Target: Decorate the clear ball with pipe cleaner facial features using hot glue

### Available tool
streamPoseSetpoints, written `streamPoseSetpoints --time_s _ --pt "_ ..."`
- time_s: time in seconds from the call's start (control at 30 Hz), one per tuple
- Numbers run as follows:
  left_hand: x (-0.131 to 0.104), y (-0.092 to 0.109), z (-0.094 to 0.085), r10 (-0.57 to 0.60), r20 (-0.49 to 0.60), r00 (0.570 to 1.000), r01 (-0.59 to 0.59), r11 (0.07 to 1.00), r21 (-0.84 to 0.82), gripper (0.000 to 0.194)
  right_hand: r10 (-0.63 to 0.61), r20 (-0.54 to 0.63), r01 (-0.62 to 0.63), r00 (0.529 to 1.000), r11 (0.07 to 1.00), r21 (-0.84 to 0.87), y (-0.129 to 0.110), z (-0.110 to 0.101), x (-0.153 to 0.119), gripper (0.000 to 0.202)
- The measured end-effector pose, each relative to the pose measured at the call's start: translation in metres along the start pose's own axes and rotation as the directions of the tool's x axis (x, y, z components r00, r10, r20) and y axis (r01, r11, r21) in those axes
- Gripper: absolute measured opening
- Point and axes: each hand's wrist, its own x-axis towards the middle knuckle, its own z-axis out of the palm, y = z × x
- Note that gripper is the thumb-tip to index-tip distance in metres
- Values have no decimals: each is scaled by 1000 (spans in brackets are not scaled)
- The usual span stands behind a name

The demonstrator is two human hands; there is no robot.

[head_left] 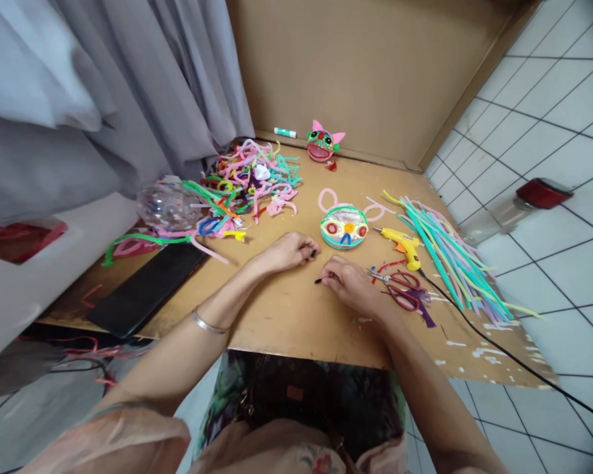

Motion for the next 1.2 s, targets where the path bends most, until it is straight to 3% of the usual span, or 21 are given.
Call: streamPoseSetpoints --time_s 0.13,0.47,0.87,1.03,1.2 --pt "0 0 1 32 -11 999 -32 999 5 35 34 -103 -29 994 998 58 1 -5 -1 10" --pt "1 1 4 110 -58 992 -105 990 95 22 16 -228 5 973 996 88 5 -3 0 17" --pt "2 0 5 112 -7 994 -111 989 102 24 47 -248 -42 968 999 27 6 -1 2 15" --pt "-4 12 4 177 -67 982 -165 974 153 28 43 -287 -33 957 999 38 4 -2 2 15" --pt "-7 16 5 185 -95 978 -184 983 19 35 44 -387 -17 921 997 73 1 -4 0 14"
